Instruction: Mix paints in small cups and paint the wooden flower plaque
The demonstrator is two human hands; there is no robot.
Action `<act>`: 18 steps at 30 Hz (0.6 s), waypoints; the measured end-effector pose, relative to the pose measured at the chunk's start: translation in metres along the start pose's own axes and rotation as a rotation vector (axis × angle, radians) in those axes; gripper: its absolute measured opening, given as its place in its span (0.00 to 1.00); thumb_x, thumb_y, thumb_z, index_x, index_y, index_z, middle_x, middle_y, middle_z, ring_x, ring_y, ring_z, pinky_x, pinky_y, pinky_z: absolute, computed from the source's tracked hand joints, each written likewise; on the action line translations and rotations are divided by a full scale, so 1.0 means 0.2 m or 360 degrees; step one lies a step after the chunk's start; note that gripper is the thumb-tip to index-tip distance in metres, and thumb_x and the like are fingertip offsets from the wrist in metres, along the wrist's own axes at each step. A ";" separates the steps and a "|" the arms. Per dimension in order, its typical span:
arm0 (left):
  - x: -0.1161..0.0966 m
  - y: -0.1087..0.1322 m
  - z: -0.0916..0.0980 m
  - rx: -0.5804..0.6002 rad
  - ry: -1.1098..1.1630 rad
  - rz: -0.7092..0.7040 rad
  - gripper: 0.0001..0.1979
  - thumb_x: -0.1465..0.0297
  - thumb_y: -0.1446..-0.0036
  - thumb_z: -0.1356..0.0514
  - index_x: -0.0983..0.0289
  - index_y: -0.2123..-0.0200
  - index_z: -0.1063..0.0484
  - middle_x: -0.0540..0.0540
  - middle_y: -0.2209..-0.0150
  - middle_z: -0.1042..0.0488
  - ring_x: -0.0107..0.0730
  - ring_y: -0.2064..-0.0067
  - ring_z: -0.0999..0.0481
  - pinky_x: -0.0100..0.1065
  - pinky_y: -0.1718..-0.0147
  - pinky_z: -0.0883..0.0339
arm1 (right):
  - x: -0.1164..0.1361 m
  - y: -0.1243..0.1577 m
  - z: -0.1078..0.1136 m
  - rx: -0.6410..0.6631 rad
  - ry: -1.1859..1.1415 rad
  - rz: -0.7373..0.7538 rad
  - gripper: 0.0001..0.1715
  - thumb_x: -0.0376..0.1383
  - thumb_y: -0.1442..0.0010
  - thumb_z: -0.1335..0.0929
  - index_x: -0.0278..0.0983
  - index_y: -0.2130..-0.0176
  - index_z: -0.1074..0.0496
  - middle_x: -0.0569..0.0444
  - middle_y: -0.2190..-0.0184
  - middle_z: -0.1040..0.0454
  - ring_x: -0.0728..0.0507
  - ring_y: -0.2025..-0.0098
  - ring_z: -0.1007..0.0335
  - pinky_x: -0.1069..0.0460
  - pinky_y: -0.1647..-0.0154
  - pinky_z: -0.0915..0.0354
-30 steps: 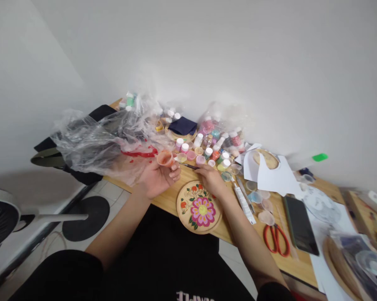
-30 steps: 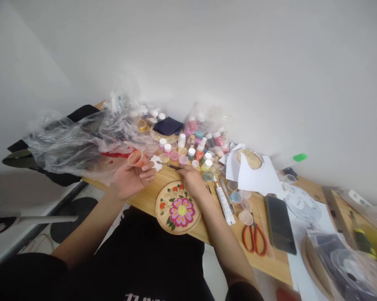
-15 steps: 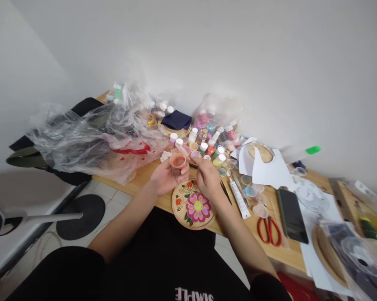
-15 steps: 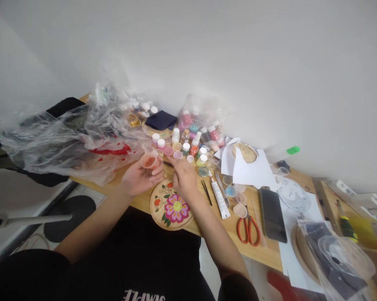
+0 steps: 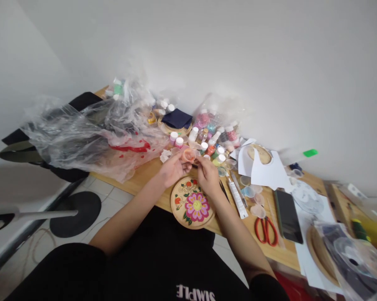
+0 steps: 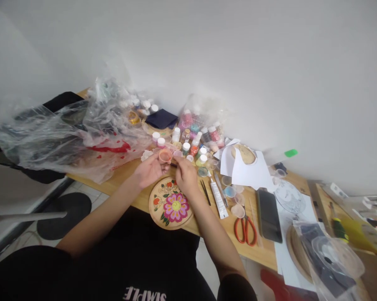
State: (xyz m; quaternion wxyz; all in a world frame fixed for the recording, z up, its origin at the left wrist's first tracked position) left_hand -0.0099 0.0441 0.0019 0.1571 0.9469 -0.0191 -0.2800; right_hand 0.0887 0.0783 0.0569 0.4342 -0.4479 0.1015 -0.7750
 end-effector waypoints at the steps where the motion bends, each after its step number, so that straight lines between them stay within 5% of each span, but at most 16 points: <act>1: 0.00 -0.01 0.02 -0.0014 -0.0032 -0.0002 0.13 0.68 0.35 0.45 0.68 0.69 0.26 0.55 0.74 0.24 0.26 0.75 0.28 0.28 0.73 0.36 | -0.02 0.00 0.01 -0.0025 -0.0012 -0.0044 0.21 0.30 0.38 0.40 0.36 0.50 0.26 0.46 0.58 0.21 0.41 0.57 0.24 0.43 0.53 0.28; 4: 0.01 -0.03 0.07 -0.0049 -0.0135 -0.0003 0.10 0.68 0.37 0.42 0.67 0.67 0.26 0.55 0.72 0.22 0.27 0.74 0.26 0.28 0.73 0.35 | -0.06 0.00 0.04 -0.0110 -0.0069 -0.0194 0.19 0.38 0.34 0.39 0.37 0.48 0.27 0.47 0.58 0.20 0.42 0.59 0.23 0.45 0.54 0.27; 11: 0.06 -0.02 0.12 -0.0125 -0.0348 0.0002 0.02 0.73 0.40 0.37 0.66 0.64 0.27 0.52 0.72 0.21 0.26 0.75 0.23 0.29 0.70 0.32 | -0.11 -0.01 0.07 -0.0168 -0.0508 -0.0407 0.27 0.49 0.29 0.43 0.38 0.46 0.27 0.48 0.49 0.22 0.44 0.46 0.26 0.45 0.42 0.31; 18: 0.04 -0.05 0.14 -0.0154 -0.0478 -0.0070 0.06 0.69 0.40 0.36 0.65 0.66 0.30 0.50 0.71 0.21 0.27 0.71 0.20 0.29 0.68 0.28 | -0.02 -0.03 -0.01 0.0177 -0.0145 -0.0051 0.27 0.48 0.29 0.42 0.36 0.45 0.28 0.47 0.45 0.25 0.44 0.39 0.31 0.44 0.37 0.36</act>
Point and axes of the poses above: each hand's wrist, its own y-axis away from the middle knuckle, its own z-axis out of the back of the hand, x = y × z, the point moved 9 cm from there along -y, towards the middle knuckle
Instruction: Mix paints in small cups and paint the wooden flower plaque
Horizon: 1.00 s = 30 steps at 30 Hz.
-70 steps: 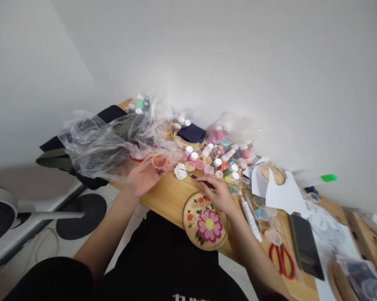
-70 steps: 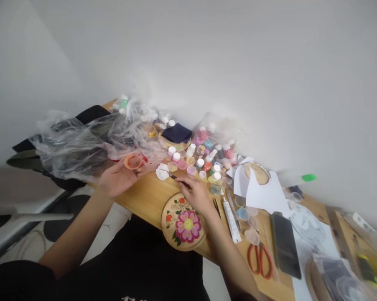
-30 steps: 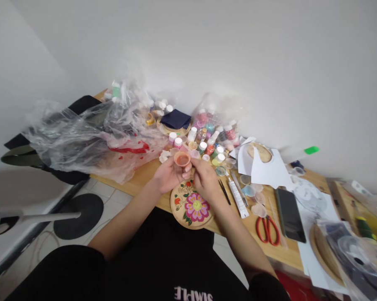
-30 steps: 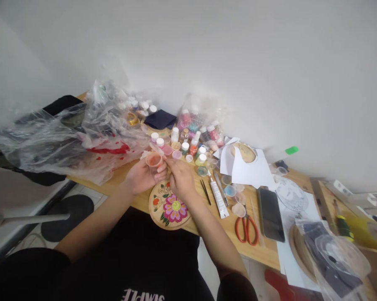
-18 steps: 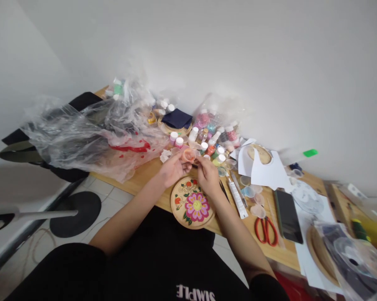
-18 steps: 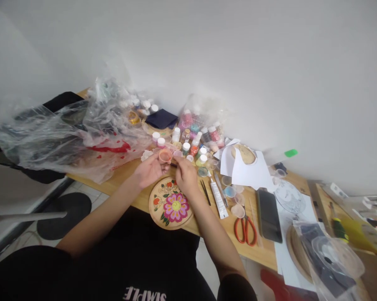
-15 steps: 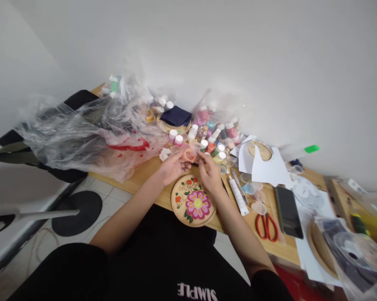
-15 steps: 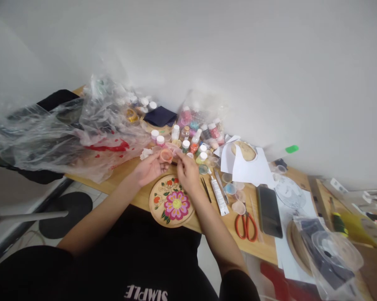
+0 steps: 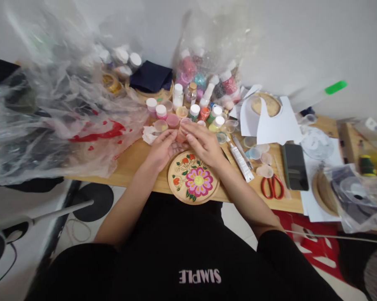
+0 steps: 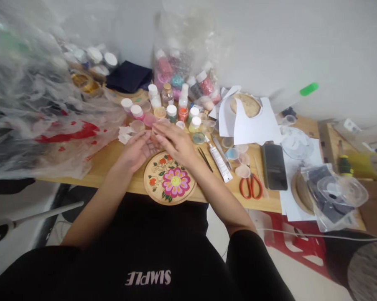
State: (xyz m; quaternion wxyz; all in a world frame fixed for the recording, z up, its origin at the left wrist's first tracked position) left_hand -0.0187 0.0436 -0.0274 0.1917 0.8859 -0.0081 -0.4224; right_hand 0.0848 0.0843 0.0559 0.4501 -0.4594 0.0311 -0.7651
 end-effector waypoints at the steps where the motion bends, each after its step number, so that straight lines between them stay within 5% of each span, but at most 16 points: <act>1: 0.00 0.00 0.00 -0.0004 -0.0006 -0.0015 0.07 0.68 0.40 0.36 0.65 0.66 0.30 0.50 0.71 0.21 0.27 0.70 0.20 0.29 0.67 0.27 | 0.01 0.00 -0.02 0.0059 0.0065 0.0057 0.27 0.48 0.30 0.41 0.35 0.43 0.29 0.45 0.43 0.26 0.43 0.39 0.32 0.43 0.37 0.36; 6: 0.00 0.00 -0.02 0.0065 -0.0024 -0.0085 0.07 0.66 0.42 0.35 0.63 0.64 0.29 0.50 0.68 0.20 0.28 0.68 0.19 0.30 0.65 0.26 | 0.02 0.01 -0.06 0.0157 0.0230 0.0252 0.29 0.44 0.37 0.31 0.34 0.41 0.33 0.42 0.41 0.29 0.40 0.38 0.33 0.41 0.37 0.35; 11: 0.01 0.01 -0.01 0.0059 -0.0096 -0.0101 0.09 0.66 0.43 0.34 0.62 0.60 0.27 0.49 0.66 0.20 0.27 0.66 0.20 0.31 0.62 0.26 | 0.02 0.01 -0.02 0.0043 0.0272 0.0254 0.22 0.33 0.37 0.33 0.34 0.44 0.30 0.45 0.45 0.25 0.41 0.42 0.29 0.43 0.42 0.32; 21: -0.01 0.02 -0.02 0.0119 -0.0120 -0.0193 0.17 0.65 0.45 0.33 0.57 0.52 0.27 0.50 0.59 0.20 0.27 0.63 0.20 0.31 0.61 0.26 | -0.04 0.02 -0.05 0.0157 0.0384 0.0187 0.20 0.35 0.34 0.35 0.35 0.44 0.29 0.46 0.44 0.25 0.41 0.44 0.28 0.43 0.45 0.32; 30: 0.01 0.01 0.00 -0.0060 0.0009 -0.0067 0.10 0.69 0.46 0.32 0.63 0.60 0.25 0.51 0.64 0.20 0.29 0.64 0.20 0.35 0.60 0.24 | -0.03 0.00 -0.07 0.0266 0.0439 0.0084 0.18 0.39 0.31 0.37 0.40 0.47 0.26 0.48 0.45 0.24 0.42 0.44 0.27 0.42 0.42 0.34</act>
Point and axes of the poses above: each hand's wrist, its own y-axis away from the middle knuckle, its own z-axis out of the back of the hand, x = y × z, the point moved 9 cm from there along -y, towards the middle knuckle
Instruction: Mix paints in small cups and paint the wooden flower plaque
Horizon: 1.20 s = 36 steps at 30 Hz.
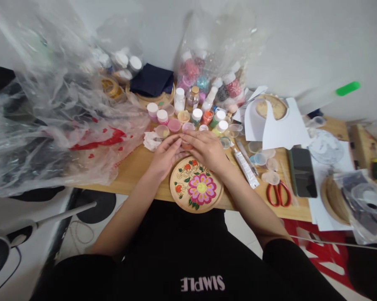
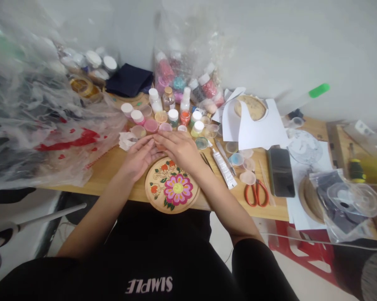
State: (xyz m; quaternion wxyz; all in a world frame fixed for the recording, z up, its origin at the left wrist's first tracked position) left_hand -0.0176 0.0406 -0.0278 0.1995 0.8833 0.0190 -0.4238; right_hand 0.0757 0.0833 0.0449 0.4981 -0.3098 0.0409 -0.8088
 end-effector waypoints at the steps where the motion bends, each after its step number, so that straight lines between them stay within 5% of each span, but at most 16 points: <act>1: 0.00 0.00 0.00 0.0003 0.0019 0.0009 0.11 0.69 0.47 0.32 0.63 0.60 0.25 0.51 0.65 0.20 0.29 0.65 0.20 0.35 0.60 0.24 | 0.01 0.00 0.00 -0.0004 0.0018 0.0011 0.18 0.39 0.31 0.38 0.40 0.47 0.25 0.48 0.45 0.24 0.42 0.44 0.27 0.42 0.43 0.33; 8: 0.01 0.00 0.00 0.0035 0.0092 0.0050 0.11 0.69 0.48 0.31 0.65 0.61 0.24 0.53 0.64 0.20 0.30 0.64 0.19 0.35 0.59 0.24 | 0.03 0.01 0.02 -0.0079 0.0134 0.0100 0.18 0.37 0.32 0.37 0.37 0.46 0.26 0.45 0.47 0.23 0.41 0.47 0.25 0.43 0.47 0.29; 12: -0.01 0.02 0.00 -0.0003 -0.0060 -0.0110 0.16 0.69 0.49 0.31 0.63 0.56 0.25 0.56 0.56 0.20 0.34 0.57 0.19 0.36 0.57 0.24 | 0.01 0.03 0.04 -0.0175 0.0013 0.0089 0.19 0.35 0.33 0.36 0.36 0.44 0.29 0.43 0.45 0.25 0.40 0.44 0.27 0.43 0.47 0.30; 18: -0.20 0.08 -0.08 0.0008 -0.0961 -0.0731 0.19 0.71 0.44 0.38 0.60 0.48 0.28 0.60 0.45 0.25 0.42 0.44 0.25 0.45 0.43 0.31 | -0.06 0.05 0.05 -0.0303 -0.0058 -0.0063 0.23 0.36 0.36 0.34 0.37 0.42 0.36 0.41 0.46 0.25 0.38 0.47 0.25 0.41 0.49 0.28; 25: -0.31 0.13 -0.28 0.0347 -0.2154 -0.1372 0.22 0.78 0.41 0.46 0.61 0.44 0.31 0.61 0.42 0.27 0.45 0.40 0.28 0.50 0.41 0.33 | -0.08 0.05 0.06 -0.0398 -0.0024 -0.0094 0.25 0.34 0.37 0.34 0.37 0.42 0.39 0.40 0.49 0.24 0.37 0.51 0.24 0.41 0.52 0.26; 36: -0.35 0.04 -0.25 0.0411 -0.1904 -0.1285 0.10 0.71 0.41 0.41 0.59 0.59 0.21 0.61 0.56 0.19 0.57 0.50 0.22 0.57 0.47 0.34 | -0.07 0.05 0.02 -0.0252 0.0063 -0.0111 0.30 0.34 0.36 0.36 0.33 0.36 0.40 0.39 0.47 0.25 0.36 0.52 0.24 0.39 0.49 0.28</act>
Point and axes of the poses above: each hand's wrist, its own y-axis away from the middle knuckle, its own z-axis out of the back of the hand, x = y × z, the point moved 9 cm from there along -y, towards the middle knuckle
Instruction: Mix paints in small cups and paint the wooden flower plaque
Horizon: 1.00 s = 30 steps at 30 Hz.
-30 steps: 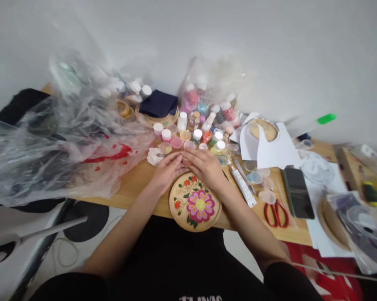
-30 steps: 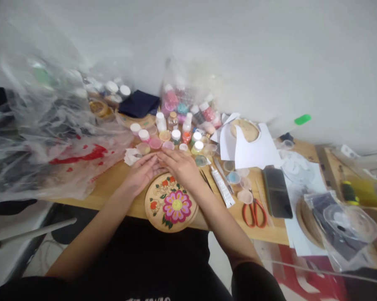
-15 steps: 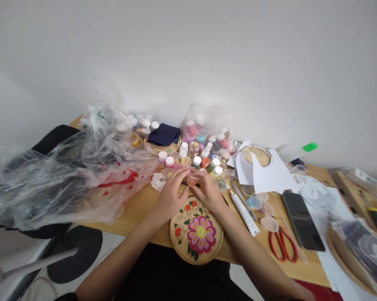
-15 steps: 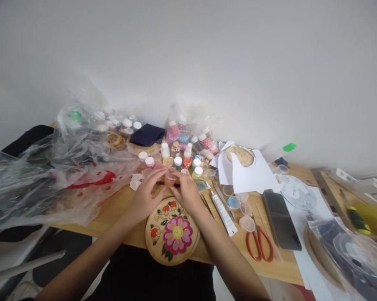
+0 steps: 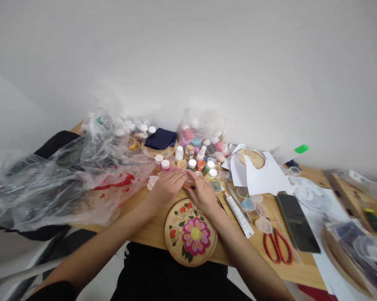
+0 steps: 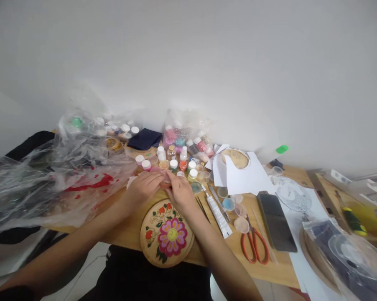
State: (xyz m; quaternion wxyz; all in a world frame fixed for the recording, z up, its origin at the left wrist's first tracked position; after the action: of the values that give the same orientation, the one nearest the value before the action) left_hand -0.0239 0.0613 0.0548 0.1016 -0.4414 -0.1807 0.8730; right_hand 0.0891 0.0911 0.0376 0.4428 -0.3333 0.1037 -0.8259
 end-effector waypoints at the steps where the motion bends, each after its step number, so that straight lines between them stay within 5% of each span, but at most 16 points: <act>1: 0.01 0.00 0.00 -0.0001 0.0033 0.0013 0.09 0.71 0.42 0.40 0.58 0.59 0.21 0.60 0.56 0.19 0.57 0.50 0.22 0.57 0.47 0.34 | 0.00 0.00 0.00 0.0013 0.0003 0.0004 0.30 0.33 0.36 0.36 0.34 0.36 0.40 0.39 0.47 0.25 0.36 0.51 0.25 0.38 0.49 0.28; 15: -0.04 -0.07 -0.02 0.0093 0.0087 -0.0080 0.08 0.71 0.43 0.40 0.57 0.63 0.22 0.59 0.62 0.21 0.56 0.56 0.22 0.54 0.49 0.33 | 0.01 -0.01 0.03 -0.0116 -0.0052 0.0085 0.26 0.32 0.37 0.36 0.34 0.40 0.35 0.41 0.53 0.22 0.37 0.54 0.24 0.39 0.52 0.26; 24: -0.07 -0.09 0.00 0.0130 -0.0051 -0.0273 0.11 0.69 0.40 0.42 0.59 0.58 0.21 0.61 0.56 0.19 0.52 0.52 0.21 0.53 0.48 0.31 | -0.04 0.01 0.01 -0.0218 -0.0104 -0.0052 0.30 0.32 0.38 0.35 0.35 0.38 0.39 0.40 0.47 0.25 0.36 0.48 0.25 0.37 0.46 0.28; 30: -0.17 -0.01 -0.04 0.0055 -0.0677 -0.0693 0.16 0.73 0.35 0.49 0.65 0.51 0.24 0.65 0.53 0.20 0.48 0.51 0.20 0.46 0.53 0.26 | -0.09 0.01 -0.03 -0.0216 -0.0188 -0.0115 0.31 0.31 0.40 0.33 0.35 0.38 0.38 0.39 0.47 0.25 0.37 0.48 0.25 0.39 0.46 0.28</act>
State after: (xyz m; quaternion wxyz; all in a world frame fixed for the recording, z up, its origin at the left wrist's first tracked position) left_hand 0.0026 0.0529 0.0772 0.2537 -0.1978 -0.2735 0.9065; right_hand 0.0934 0.1030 0.0245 0.3946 -0.4140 0.1210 -0.8113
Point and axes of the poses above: each hand's wrist, its own y-axis away from the middle knuckle, its own z-axis out of the back of the hand, x = y × z, the point moved 9 cm from there along -y, towards the middle knuckle
